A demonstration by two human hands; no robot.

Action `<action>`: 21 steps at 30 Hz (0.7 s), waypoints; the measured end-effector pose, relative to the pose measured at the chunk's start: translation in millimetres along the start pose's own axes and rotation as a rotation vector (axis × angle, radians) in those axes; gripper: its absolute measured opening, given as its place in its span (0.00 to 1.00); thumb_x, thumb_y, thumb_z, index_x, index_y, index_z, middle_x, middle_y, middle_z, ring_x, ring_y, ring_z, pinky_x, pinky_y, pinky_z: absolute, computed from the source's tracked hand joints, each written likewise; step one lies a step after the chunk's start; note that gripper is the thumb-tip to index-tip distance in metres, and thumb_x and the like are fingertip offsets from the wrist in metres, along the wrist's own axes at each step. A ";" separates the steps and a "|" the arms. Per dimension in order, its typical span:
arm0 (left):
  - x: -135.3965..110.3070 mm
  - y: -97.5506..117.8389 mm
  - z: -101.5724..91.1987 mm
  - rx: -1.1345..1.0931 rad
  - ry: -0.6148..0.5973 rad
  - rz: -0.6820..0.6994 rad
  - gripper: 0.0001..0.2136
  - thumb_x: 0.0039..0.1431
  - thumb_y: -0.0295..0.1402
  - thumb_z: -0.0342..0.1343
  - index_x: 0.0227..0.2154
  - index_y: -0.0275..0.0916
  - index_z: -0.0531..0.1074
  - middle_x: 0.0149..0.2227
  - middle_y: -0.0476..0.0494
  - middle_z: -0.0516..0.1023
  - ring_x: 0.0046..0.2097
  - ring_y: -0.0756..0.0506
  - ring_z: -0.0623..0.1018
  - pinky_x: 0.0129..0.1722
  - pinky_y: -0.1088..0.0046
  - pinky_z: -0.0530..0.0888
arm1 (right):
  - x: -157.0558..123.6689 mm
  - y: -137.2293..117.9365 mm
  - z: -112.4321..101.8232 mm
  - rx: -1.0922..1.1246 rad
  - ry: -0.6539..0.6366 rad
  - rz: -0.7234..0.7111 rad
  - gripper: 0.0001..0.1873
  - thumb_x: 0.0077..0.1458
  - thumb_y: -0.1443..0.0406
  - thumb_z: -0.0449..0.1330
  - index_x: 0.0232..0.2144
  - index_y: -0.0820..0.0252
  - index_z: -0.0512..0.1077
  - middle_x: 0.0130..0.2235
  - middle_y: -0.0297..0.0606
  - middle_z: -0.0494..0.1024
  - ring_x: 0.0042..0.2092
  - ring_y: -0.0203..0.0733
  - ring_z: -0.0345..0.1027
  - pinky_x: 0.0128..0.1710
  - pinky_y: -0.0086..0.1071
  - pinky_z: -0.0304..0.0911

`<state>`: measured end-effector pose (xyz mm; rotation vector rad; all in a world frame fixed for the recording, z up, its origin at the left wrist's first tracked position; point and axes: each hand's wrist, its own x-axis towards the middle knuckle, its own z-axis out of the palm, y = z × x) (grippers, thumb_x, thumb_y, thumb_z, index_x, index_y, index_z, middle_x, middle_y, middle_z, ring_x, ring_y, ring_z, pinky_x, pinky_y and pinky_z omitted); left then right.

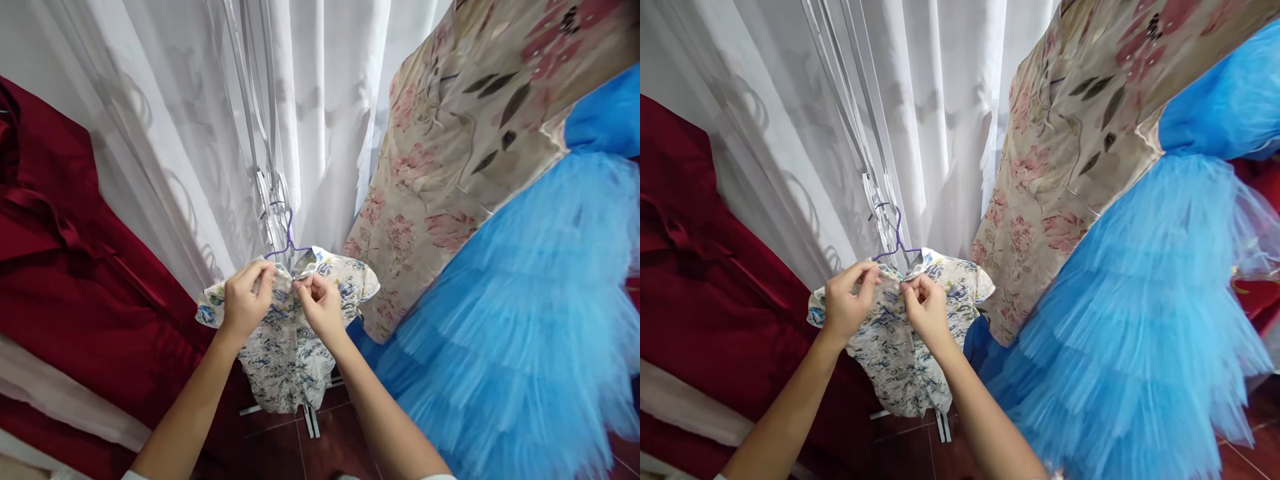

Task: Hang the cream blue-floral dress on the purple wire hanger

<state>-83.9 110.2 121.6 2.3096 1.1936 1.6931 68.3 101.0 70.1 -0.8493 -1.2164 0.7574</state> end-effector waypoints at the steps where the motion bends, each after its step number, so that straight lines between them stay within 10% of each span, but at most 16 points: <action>1: 0.3 -7.1 -4.7 -0.018 0.074 -0.058 0.07 0.64 0.34 0.54 0.36 0.39 0.75 0.28 0.48 0.77 0.33 0.48 0.77 0.38 0.74 0.71 | -1.4 4.5 -1.2 -0.035 -0.004 0.008 0.15 0.56 0.61 0.61 0.22 0.57 0.62 0.18 0.24 0.57 0.20 0.31 0.48 0.22 0.28 0.44; 8: -36.0 -91.9 -38.1 -0.571 0.752 -0.709 0.06 0.58 0.33 0.56 0.28 0.37 0.69 0.25 0.53 0.68 0.30 0.52 0.70 0.37 0.76 0.70 | -24.5 12.9 -16.0 -0.040 -0.143 0.140 0.15 0.56 0.59 0.61 0.23 0.56 0.61 0.18 0.24 0.56 0.21 0.32 0.48 0.22 0.28 0.44; 16: -155.5 -62.3 32.7 -0.860 0.497 -1.195 0.04 0.51 0.31 0.55 0.24 0.37 0.69 0.24 0.44 0.74 0.29 0.45 0.77 0.32 0.66 0.75 | -64.1 60.6 -51.7 -0.113 -0.296 0.320 0.15 0.57 0.59 0.60 0.23 0.57 0.61 0.19 0.25 0.59 0.22 0.33 0.51 0.24 0.28 0.47; 21: -185.4 6.1 91.8 -0.897 0.134 -1.067 0.11 0.59 0.41 0.57 0.35 0.37 0.73 0.36 0.41 0.77 0.39 0.43 0.78 0.38 0.68 0.74 | -78.9 62.7 -94.9 -0.254 -0.578 0.301 0.16 0.49 0.60 0.67 0.40 0.58 0.72 0.32 0.34 0.75 0.34 0.41 0.66 0.33 0.31 0.59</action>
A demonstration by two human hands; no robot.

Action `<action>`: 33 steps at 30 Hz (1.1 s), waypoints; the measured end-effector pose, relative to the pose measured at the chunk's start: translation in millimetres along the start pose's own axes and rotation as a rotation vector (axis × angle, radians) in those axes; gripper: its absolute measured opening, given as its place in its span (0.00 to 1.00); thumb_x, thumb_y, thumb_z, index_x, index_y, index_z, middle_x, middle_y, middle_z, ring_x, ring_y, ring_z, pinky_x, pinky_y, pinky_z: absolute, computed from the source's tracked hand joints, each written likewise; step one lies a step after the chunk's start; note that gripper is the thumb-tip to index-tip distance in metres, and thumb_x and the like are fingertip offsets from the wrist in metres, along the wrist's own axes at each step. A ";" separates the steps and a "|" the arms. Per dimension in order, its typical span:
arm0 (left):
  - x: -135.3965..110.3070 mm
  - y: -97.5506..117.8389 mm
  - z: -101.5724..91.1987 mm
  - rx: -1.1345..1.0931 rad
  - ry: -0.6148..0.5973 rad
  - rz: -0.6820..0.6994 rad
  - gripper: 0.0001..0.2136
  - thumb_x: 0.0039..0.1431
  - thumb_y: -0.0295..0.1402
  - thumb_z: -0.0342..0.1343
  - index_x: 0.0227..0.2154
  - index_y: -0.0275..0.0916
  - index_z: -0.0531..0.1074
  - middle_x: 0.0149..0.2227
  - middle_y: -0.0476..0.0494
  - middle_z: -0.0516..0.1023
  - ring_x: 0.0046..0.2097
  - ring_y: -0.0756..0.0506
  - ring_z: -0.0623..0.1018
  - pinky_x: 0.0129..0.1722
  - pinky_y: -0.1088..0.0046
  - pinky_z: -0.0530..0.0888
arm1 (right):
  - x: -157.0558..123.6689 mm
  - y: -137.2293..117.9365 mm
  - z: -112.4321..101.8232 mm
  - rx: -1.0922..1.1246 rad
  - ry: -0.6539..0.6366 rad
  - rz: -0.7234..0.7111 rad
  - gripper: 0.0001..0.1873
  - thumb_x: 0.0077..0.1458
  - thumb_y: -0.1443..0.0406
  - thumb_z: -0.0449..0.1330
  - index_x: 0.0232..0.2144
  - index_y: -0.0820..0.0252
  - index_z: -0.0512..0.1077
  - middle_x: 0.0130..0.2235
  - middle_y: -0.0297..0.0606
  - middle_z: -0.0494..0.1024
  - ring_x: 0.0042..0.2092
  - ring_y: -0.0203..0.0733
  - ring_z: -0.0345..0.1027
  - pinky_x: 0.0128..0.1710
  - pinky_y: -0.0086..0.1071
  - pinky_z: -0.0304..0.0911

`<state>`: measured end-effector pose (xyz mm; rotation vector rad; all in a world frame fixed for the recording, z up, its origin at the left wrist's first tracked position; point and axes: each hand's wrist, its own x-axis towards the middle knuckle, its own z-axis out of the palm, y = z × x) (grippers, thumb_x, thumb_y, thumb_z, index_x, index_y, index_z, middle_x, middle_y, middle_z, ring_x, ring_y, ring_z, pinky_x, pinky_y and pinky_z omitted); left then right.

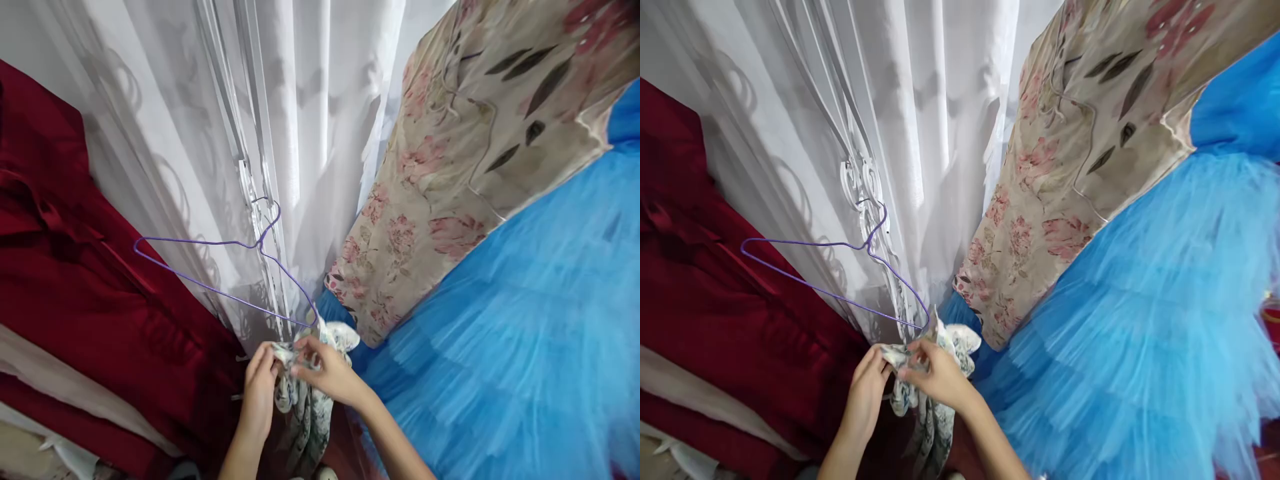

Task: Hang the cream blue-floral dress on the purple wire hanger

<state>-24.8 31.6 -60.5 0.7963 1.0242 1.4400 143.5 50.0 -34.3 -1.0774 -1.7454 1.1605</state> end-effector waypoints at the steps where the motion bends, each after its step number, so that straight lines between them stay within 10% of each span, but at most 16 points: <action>1: -8.4 -3.3 11.6 0.129 -0.075 0.049 0.12 0.60 0.42 0.56 0.35 0.37 0.73 0.34 0.43 0.76 0.37 0.44 0.77 0.38 0.69 0.73 | -6.5 -0.1 -4.4 0.016 -0.070 -0.035 0.18 0.49 0.61 0.68 0.42 0.58 0.72 0.37 0.35 0.76 0.38 0.43 0.67 0.37 0.31 0.61; 6: -34.1 -4.2 40.3 0.587 -0.238 0.350 0.09 0.63 0.37 0.54 0.39 0.41 0.75 0.42 0.42 0.75 0.47 0.42 0.75 0.50 0.67 0.70 | -30.6 -0.3 -22.7 0.256 -0.166 0.033 0.08 0.57 0.60 0.59 0.32 0.60 0.71 0.31 0.33 0.71 0.34 0.40 0.63 0.36 0.31 0.60; 12: -55.9 -18.2 26.3 0.780 -0.538 0.016 0.23 0.57 0.40 0.61 0.56 0.46 0.71 0.50 0.40 0.77 0.52 0.39 0.76 0.53 0.64 0.72 | -55.4 -36.4 -85.8 0.214 -0.273 0.012 0.09 0.61 0.60 0.58 0.34 0.59 0.75 0.31 0.35 0.74 0.32 0.40 0.63 0.32 0.30 0.58; 18: -61.4 -14.8 11.6 0.917 -0.425 0.156 0.14 0.63 0.36 0.52 0.49 0.46 0.77 0.47 0.42 0.80 0.48 0.39 0.77 0.50 0.66 0.72 | -4.0 -72.1 -158.6 -0.036 0.062 -0.304 0.09 0.56 0.60 0.61 0.33 0.57 0.80 0.35 0.43 0.79 0.37 0.49 0.70 0.41 0.38 0.63; 26: -29.3 87.7 -42.3 0.941 -0.143 0.401 0.11 0.62 0.32 0.45 0.31 0.39 0.74 0.28 0.47 0.74 0.32 0.46 0.73 0.33 0.74 0.69 | 95.0 -74.9 -107.6 0.458 -0.017 -0.146 0.17 0.49 0.56 0.67 0.41 0.56 0.81 0.28 0.32 0.79 0.26 0.36 0.68 0.28 0.28 0.62; 33: 53.1 182.6 -116.0 1.565 -0.212 0.545 0.14 0.57 0.32 0.47 0.35 0.46 0.79 0.39 0.44 0.81 0.44 0.40 0.76 0.56 0.58 0.64 | 89.5 -94.9 -105.6 0.573 -0.132 -0.016 0.28 0.46 0.59 0.70 0.51 0.57 0.77 0.36 0.38 0.83 0.33 0.41 0.76 0.33 0.30 0.68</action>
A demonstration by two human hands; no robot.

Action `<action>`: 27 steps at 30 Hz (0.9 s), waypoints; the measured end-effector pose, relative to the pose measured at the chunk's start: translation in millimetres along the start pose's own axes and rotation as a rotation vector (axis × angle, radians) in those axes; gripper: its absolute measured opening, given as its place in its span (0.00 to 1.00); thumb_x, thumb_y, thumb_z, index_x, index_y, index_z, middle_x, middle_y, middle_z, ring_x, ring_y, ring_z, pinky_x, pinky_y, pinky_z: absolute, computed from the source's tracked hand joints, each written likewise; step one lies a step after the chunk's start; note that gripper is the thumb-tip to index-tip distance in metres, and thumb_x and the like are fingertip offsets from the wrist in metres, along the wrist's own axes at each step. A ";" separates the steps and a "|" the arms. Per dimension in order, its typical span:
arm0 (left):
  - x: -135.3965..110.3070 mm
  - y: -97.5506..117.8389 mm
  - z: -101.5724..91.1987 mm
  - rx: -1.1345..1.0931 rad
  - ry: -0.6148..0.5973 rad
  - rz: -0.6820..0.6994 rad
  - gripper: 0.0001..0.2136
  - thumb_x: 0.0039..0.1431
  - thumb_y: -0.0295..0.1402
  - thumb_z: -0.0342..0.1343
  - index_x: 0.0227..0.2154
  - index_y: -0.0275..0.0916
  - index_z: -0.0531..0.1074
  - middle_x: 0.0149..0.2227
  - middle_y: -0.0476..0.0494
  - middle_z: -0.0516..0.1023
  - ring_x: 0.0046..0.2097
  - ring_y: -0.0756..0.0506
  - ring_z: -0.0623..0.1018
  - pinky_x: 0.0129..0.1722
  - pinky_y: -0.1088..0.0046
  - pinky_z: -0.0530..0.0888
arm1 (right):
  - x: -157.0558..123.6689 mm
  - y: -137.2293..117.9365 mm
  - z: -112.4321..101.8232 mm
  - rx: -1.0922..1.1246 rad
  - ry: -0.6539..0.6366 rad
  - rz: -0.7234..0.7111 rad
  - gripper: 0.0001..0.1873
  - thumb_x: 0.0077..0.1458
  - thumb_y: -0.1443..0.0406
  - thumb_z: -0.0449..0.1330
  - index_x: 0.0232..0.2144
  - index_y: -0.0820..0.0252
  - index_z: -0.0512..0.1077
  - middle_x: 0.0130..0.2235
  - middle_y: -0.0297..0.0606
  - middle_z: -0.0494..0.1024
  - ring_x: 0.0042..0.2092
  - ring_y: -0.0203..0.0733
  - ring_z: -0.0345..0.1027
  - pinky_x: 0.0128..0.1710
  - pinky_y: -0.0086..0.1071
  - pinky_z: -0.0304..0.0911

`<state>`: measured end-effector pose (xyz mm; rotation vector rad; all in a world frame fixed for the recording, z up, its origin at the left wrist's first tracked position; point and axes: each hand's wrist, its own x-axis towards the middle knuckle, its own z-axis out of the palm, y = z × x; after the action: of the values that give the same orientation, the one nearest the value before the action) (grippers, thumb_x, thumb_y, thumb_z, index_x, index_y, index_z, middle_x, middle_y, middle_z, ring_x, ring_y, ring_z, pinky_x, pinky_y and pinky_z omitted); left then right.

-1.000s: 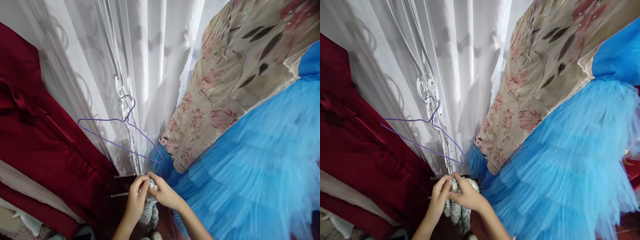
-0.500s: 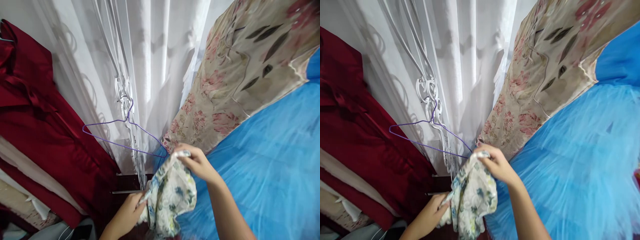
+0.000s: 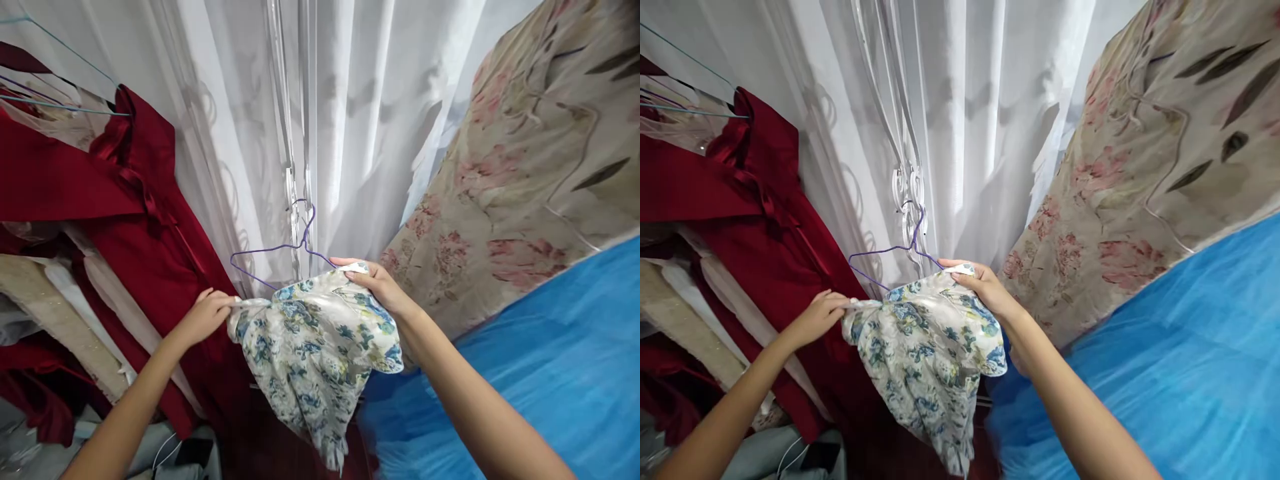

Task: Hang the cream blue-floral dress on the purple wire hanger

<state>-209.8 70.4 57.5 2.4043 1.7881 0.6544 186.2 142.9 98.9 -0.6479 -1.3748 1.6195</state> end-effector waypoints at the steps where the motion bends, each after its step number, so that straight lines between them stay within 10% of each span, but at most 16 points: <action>1: 13.4 -11.4 -9.1 0.062 0.025 -0.002 0.14 0.57 0.33 0.46 0.35 0.46 0.78 0.39 0.45 0.81 0.44 0.40 0.76 0.57 0.57 0.63 | 0.5 -0.8 1.7 -0.006 0.006 0.012 0.28 0.46 0.59 0.70 0.51 0.58 0.77 0.36 0.39 0.84 0.33 0.42 0.76 0.33 0.30 0.68; 9: 113.1 -32.8 -55.4 0.173 0.284 0.060 0.11 0.57 0.28 0.43 0.28 0.40 0.70 0.37 0.39 0.77 0.45 0.38 0.74 0.47 0.65 0.68 | 5.8 -1.7 15.0 0.085 0.118 -0.024 0.27 0.45 0.60 0.71 0.49 0.59 0.77 0.40 0.42 0.84 0.34 0.43 0.78 0.34 0.30 0.70; 20: 122.1 -47.5 -53.8 -0.061 0.499 0.131 0.14 0.57 0.26 0.42 0.37 0.38 0.73 0.46 0.41 0.77 0.51 0.41 0.75 0.54 0.66 0.67 | -1.6 8.9 27.1 -0.002 0.125 0.014 0.26 0.47 0.57 0.70 0.48 0.62 0.78 0.37 0.41 0.84 0.34 0.44 0.77 0.34 0.31 0.70; 27: 109.6 11.9 -47.4 -0.540 0.118 0.222 0.15 0.63 0.34 0.48 0.52 0.40 0.66 0.53 0.40 0.74 0.52 0.43 0.75 0.49 0.68 0.71 | -5.9 -10.8 10.5 -0.228 0.098 0.048 0.26 0.53 0.54 0.66 0.51 0.60 0.76 0.38 0.41 0.83 0.37 0.43 0.76 0.36 0.31 0.69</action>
<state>-191.8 159.4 135.9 2.2243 1.1730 1.1500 183.3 132.4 111.0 -0.8890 -1.4934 1.4599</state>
